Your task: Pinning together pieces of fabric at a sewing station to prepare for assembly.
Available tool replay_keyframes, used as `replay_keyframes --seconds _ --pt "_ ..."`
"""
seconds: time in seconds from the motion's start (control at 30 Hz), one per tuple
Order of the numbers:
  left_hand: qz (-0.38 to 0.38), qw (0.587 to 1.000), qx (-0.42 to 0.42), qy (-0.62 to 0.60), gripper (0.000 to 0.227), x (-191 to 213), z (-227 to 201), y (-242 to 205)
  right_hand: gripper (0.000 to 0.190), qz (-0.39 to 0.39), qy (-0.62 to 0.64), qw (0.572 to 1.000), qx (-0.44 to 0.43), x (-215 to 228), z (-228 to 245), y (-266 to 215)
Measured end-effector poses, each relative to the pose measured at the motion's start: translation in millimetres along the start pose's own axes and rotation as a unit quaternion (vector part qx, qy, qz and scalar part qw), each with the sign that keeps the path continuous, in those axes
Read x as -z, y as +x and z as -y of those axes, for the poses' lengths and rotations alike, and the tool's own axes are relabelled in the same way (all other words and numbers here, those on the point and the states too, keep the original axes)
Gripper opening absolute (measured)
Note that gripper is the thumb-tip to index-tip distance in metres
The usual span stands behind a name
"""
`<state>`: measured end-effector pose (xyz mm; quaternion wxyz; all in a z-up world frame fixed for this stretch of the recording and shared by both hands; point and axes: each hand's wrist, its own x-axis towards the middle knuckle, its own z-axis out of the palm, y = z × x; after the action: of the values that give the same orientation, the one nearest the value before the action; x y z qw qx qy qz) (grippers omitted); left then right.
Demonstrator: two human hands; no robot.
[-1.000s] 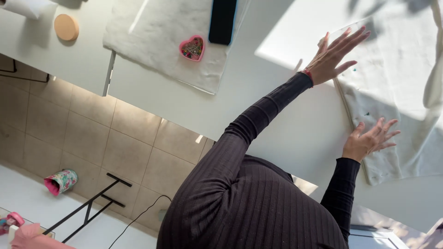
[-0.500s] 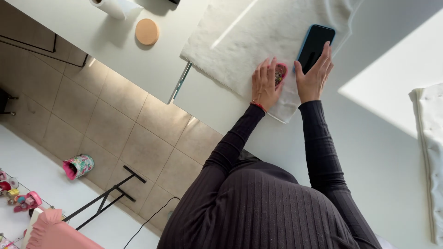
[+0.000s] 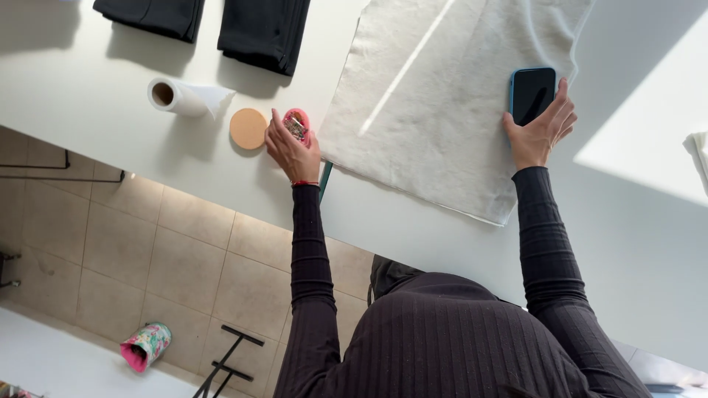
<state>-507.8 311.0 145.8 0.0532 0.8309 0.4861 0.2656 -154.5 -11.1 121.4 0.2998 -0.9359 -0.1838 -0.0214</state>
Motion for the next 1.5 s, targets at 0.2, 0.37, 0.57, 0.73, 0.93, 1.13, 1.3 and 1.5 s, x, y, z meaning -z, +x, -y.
replay_keyframes --seconds 0.2,0.37,0.57,0.73,0.93,1.13,1.3,1.5 --pt "0.038 0.999 -0.021 0.008 0.097 10 13 19 0.110 -0.039 -0.032 0.998 0.033 13 -95 97" --pt "0.015 0.989 -0.048 0.141 0.088 23 -24 35 0.104 -0.055 -0.108 0.992 0.025 8 -172 179" --pt "0.147 0.988 -0.040 0.004 0.071 -34 -77 70 0.103 -0.083 -0.132 0.986 0.057 -15 -191 197" --pt "0.181 0.983 0.026 -0.015 0.057 -85 -94 72 0.087 -0.017 0.013 0.993 0.118 3 -61 88" --pt "0.104 0.993 -0.014 -0.052 0.038 -81 -116 57 0.070 0.057 0.047 0.996 0.051 9 0 -15" --pt "0.017 0.995 -0.090 -0.030 0.038 -70 -118 55 0.059 0.034 0.023 0.999 0.031 5 8 -44" --pt "-0.018 0.994 -0.100 -0.028 0.032 -67 -117 55 0.056 0.043 0.016 0.998 0.036 10 4 -44" --pt "0.041 0.991 -0.062 -0.112 0.022 -87 -103 54 0.061 0.052 0.024 0.998 0.020 21 7 -47"
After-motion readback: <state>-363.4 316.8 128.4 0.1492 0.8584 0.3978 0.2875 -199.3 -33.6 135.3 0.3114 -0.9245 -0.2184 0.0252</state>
